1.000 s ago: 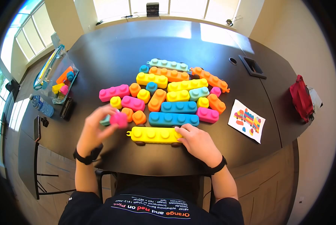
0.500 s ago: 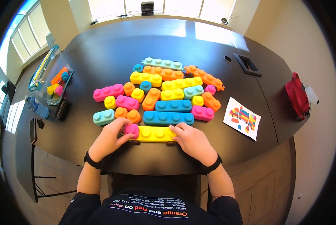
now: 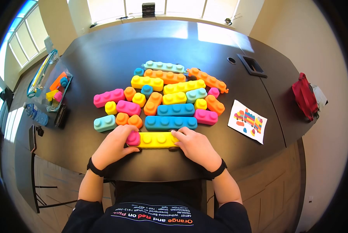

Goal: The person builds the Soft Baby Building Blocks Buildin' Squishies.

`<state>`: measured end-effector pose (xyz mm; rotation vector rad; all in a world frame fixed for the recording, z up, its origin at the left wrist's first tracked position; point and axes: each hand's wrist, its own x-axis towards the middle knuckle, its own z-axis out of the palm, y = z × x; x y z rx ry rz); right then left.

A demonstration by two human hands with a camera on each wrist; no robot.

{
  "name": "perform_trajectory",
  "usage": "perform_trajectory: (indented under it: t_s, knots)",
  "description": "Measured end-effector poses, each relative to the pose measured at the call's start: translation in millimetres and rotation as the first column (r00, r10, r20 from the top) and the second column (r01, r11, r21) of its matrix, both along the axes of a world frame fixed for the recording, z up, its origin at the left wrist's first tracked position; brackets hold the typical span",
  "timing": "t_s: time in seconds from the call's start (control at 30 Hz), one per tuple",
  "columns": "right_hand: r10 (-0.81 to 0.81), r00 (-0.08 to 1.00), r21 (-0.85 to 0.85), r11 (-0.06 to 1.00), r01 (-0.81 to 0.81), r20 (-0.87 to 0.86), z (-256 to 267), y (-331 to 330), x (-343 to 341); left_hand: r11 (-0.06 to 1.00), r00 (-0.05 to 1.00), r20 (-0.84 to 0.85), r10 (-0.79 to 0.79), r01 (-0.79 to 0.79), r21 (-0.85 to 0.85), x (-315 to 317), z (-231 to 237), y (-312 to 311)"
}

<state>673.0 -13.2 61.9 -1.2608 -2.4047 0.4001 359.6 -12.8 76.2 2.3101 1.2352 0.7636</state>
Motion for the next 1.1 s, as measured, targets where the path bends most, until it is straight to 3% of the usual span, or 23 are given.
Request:
perform_trajectory:
  t_s: [0.17, 0.4, 0.47, 0.5, 0.6, 0.67, 0.73, 0.83, 0.97, 1.07, 1.1]
  knots:
    - [0.002, 1.000, 0.004, 1.000, -0.002, 0.024, -1, -1, 1, 0.996, 0.995, -0.043, -0.087, 0.085, -0.038, -1, -6, 8]
    - [0.003, 0.999, -0.005, 1.000, -0.002, 0.036, 2, -1, 0, 0.997, 0.996, -0.049, -0.073, 0.072, -0.027, -6, -7, 7]
    - [0.005, 0.999, -0.005, 1.000, -0.005, 0.037, 1, -1, 0, 0.995, 0.990, 0.100, -0.102, 0.102, 0.013, -17, 3, 16]
    - [0.005, 0.999, -0.004, 1.000, -0.005, 0.037, 2, 0, 1, 0.988, 0.987, 0.159, 0.028, -0.003, -0.157, -25, 18, 17]
    - [0.005, 0.999, -0.006, 1.000, -0.005, 0.032, 2, -1, 2, 0.964, 0.932, 0.256, 0.258, -0.264, -0.009, -64, 25, 56]
    - [0.008, 0.999, 0.010, 1.000, -0.008, 0.035, 1, -1, 2, 0.904, 0.923, 0.065, 0.378, -0.384, 0.187, -98, 14, 87]
    - [0.010, 0.999, 0.032, 0.999, -0.011, 0.039, 2, 0, 2, 0.906, 0.938, -0.080, 0.336, -0.299, 0.299, -128, -4, 113]
    - [0.009, 0.999, 0.022, 1.000, -0.010, 0.039, 1, -1, 3, 0.921, 0.906, -0.187, 0.380, -0.351, 0.170, -140, -16, 131]
    - [0.001, 1.000, 0.011, 1.000, -0.001, 0.029, 1, -1, 2, 0.924, 0.892, -0.258, 0.371, -0.383, 0.005, -147, -21, 143]
    - [-0.006, 0.999, -0.015, 1.000, 0.007, 0.045, 1, -2, 2, 0.917, 0.890, -0.225, 0.398, -0.377, 0.131, -140, -12, 135]
    - [-0.002, 0.999, -0.017, 1.000, 0.003, 0.051, 1, -1, 3, 0.884, 0.885, -0.144, 0.444, -0.406, 0.232, -135, -8, 129]
